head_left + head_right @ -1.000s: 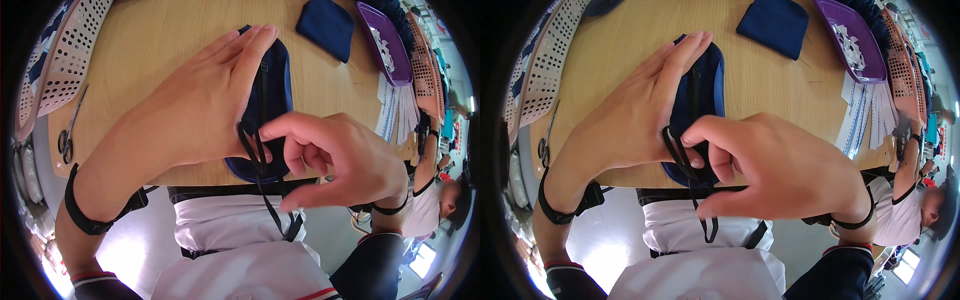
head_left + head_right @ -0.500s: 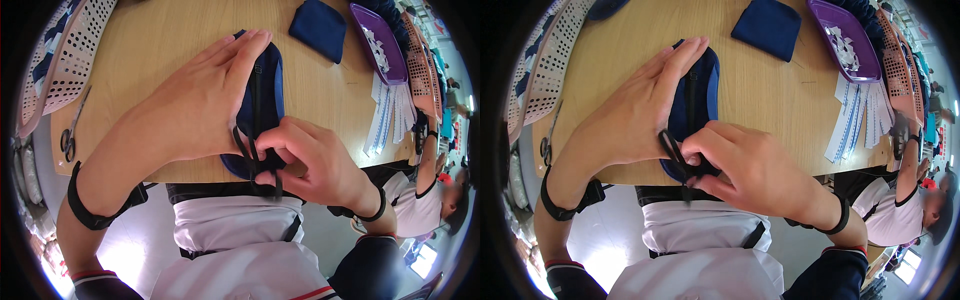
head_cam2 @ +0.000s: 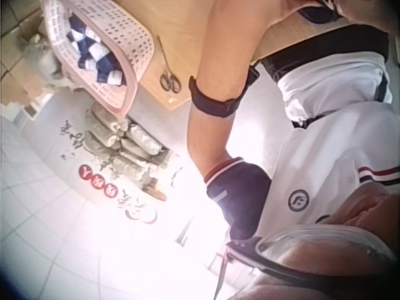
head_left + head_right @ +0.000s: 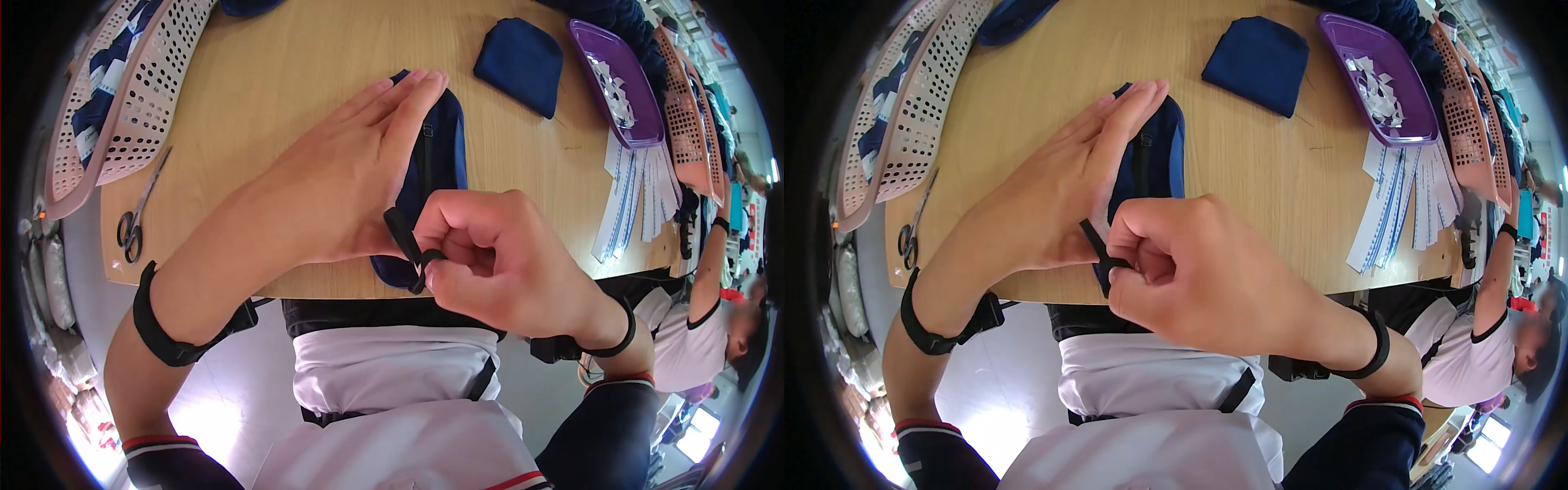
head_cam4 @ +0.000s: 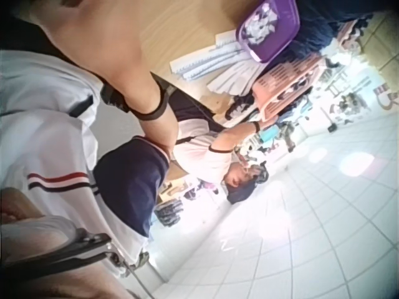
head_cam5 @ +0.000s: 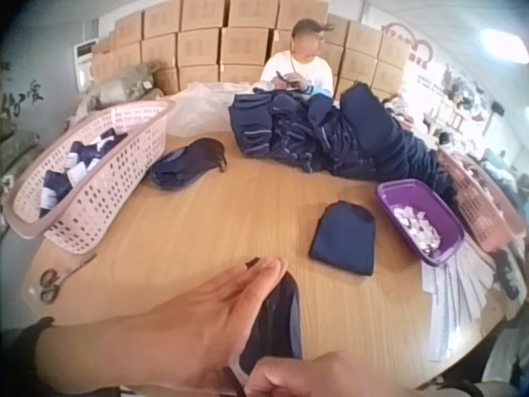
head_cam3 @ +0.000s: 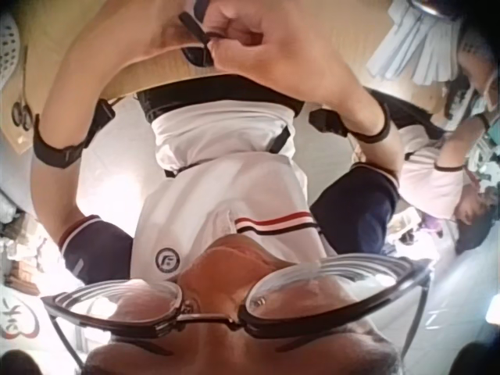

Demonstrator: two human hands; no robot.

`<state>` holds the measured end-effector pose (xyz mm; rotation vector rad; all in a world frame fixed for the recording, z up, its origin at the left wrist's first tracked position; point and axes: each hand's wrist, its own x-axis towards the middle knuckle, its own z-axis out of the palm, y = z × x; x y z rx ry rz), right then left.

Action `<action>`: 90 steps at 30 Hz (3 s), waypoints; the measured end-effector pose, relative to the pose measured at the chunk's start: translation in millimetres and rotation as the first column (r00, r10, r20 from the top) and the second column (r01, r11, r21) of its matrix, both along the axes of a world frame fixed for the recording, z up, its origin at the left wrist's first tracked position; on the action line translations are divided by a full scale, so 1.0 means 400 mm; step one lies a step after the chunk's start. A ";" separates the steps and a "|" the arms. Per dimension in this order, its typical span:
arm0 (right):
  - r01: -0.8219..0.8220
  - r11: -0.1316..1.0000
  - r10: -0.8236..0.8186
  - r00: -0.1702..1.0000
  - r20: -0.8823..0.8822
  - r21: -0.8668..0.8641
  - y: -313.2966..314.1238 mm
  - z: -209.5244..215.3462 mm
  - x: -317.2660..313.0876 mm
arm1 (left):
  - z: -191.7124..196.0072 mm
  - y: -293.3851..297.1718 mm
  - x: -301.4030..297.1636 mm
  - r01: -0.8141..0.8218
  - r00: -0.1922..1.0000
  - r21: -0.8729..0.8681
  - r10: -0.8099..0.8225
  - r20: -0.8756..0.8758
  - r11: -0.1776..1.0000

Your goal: Fold fabric pieces and wrap them with paper labels.

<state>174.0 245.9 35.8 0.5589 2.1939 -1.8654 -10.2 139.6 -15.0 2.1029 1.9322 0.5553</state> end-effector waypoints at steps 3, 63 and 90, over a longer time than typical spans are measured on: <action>0.022 0.997 -0.020 0.999 0.028 -0.071 0.003 0.003 -0.007 | 0.001 0.000 0.003 0.004 1.000 0.002 -0.004 0.010 1.000; 0.117 0.656 -0.013 0.989 -0.144 0.746 0.308 0.025 -0.158 | 0.026 -0.088 0.086 0.138 0.986 -0.166 -0.151 -0.066 0.976; -0.144 0.981 0.164 0.973 -0.165 0.130 0.281 0.272 -0.127 | 0.010 -0.093 0.062 0.173 0.984 -0.027 -0.172 0.041 0.985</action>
